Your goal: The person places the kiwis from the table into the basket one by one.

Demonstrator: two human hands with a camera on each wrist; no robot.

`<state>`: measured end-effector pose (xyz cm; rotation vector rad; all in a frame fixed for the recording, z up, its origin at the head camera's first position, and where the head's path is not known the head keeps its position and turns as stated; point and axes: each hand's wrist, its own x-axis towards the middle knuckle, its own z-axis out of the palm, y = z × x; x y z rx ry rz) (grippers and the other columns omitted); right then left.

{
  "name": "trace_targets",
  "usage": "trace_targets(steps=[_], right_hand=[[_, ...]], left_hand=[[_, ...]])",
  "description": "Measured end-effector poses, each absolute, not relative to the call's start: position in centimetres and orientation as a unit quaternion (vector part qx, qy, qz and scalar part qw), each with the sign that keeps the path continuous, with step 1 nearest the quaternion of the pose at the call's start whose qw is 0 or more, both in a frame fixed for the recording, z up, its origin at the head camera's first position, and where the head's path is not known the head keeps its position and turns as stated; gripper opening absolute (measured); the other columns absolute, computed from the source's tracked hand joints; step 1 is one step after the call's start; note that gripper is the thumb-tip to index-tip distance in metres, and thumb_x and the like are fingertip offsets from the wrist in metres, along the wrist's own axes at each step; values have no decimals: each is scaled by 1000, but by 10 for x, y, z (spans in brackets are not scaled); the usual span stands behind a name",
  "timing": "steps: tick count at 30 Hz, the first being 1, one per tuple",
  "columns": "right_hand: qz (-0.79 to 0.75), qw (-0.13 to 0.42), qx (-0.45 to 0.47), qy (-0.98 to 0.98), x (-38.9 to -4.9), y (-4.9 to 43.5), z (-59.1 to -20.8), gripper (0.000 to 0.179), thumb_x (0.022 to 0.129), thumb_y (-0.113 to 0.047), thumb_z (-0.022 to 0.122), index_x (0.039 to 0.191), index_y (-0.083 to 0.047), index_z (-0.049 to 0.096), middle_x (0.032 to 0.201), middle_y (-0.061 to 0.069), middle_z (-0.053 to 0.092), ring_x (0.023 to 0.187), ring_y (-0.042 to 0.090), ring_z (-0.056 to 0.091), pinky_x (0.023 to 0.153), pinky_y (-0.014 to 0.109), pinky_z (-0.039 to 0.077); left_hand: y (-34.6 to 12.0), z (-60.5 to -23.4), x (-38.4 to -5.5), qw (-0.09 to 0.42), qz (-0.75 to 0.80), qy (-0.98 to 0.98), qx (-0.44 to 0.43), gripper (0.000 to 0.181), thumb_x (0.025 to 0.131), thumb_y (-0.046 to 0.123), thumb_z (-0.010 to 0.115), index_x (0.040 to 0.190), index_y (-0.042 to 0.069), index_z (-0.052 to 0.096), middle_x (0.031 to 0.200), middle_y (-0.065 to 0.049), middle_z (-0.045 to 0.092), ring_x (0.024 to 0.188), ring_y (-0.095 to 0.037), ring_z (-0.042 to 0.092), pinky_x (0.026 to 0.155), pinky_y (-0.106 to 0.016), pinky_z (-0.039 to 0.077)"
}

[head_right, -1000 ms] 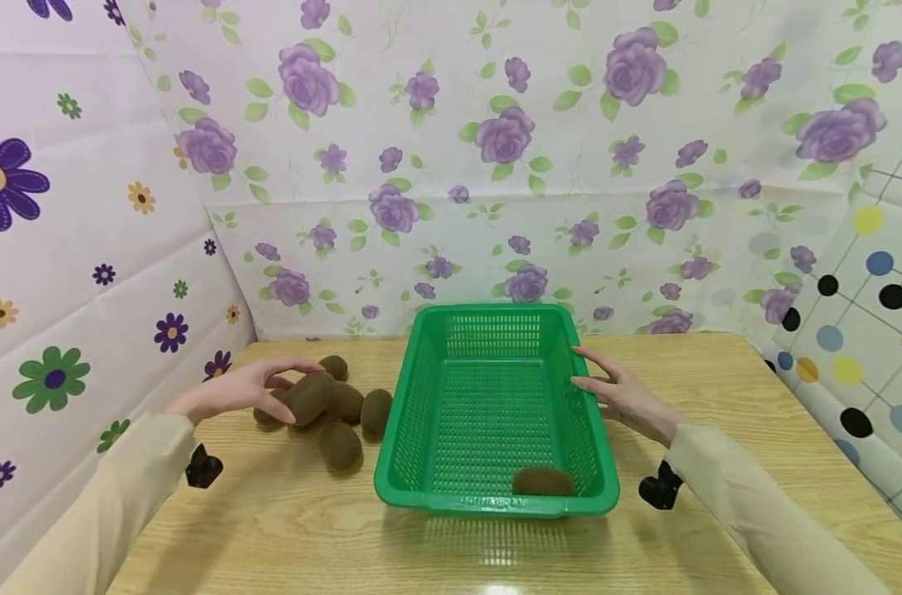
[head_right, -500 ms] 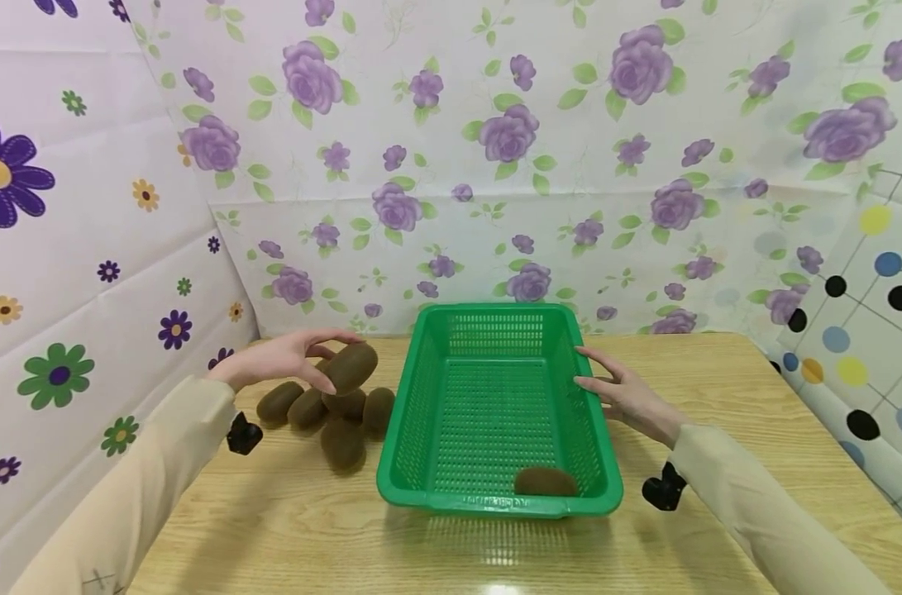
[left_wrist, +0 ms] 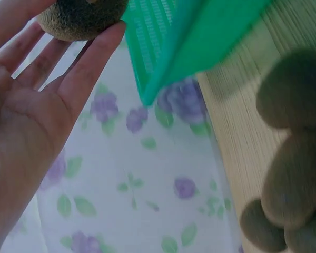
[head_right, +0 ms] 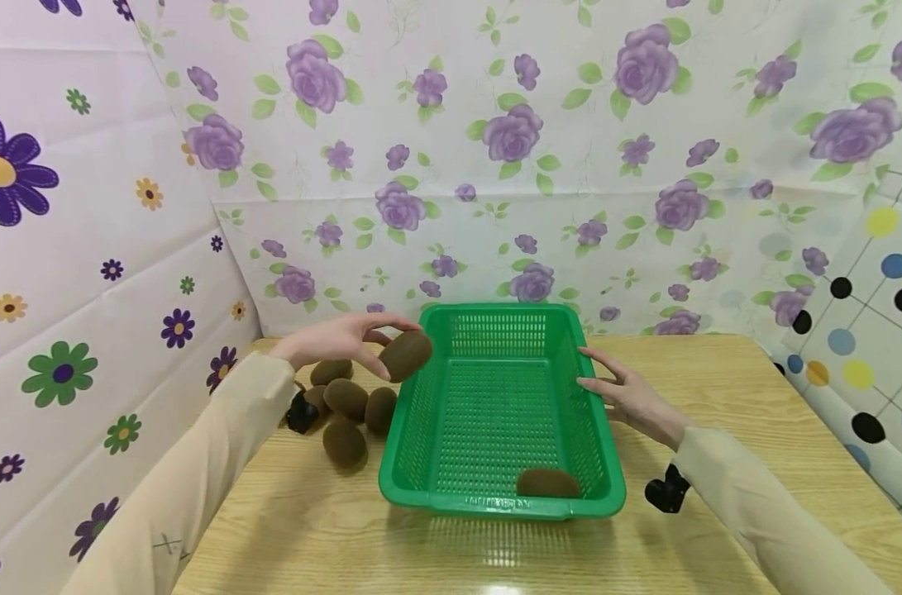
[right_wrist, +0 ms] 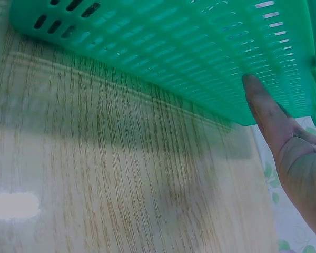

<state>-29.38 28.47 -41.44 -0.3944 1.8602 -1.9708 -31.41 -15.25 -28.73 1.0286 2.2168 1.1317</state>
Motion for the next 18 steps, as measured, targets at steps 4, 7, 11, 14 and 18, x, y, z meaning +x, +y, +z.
trace_targets(steps=[4,7,11,14,18], right_hand=[[-701,202,-138,670,-293,285,-414,66,96,-14,48,147,-21,7,52,-5,29,48,19,17,55,32,35],[-697,203,-135,674,-293,286,-414,66,95,-15,49,147,-22,8,52,-5,27,49,18,18,56,32,37],[-694,201,-133,678,-293,287,-414,66,95,-16,49,147,-23,9,53,-4,27,48,18,18,60,32,41],[-693,200,-132,680,-293,287,-414,66,95,-16,49,147,-23,9,53,-4,27,48,18,18,56,32,37],[-695,199,-129,679,-293,287,-414,66,95,-17,49,147,-22,9,53,-4,26,48,17,19,56,32,39]], left_hand=[[-127,-291,-318,232,396,794,399,72,72,3,76,135,11,43,133,-3,37,112,-27,44,83,-36,44],[-107,-294,-321,239,372,794,417,73,71,2,76,135,10,43,132,-3,39,112,-22,44,86,-33,41],[-82,-297,-323,263,357,786,431,74,70,-2,75,135,8,42,132,-2,39,113,-19,43,88,-32,40],[-65,-301,-323,276,360,779,433,73,70,-4,75,134,8,43,130,-2,41,109,-20,46,85,-31,42],[-43,-309,-322,285,352,770,449,71,71,-6,74,134,6,43,129,-3,42,108,-18,46,84,-30,42]])
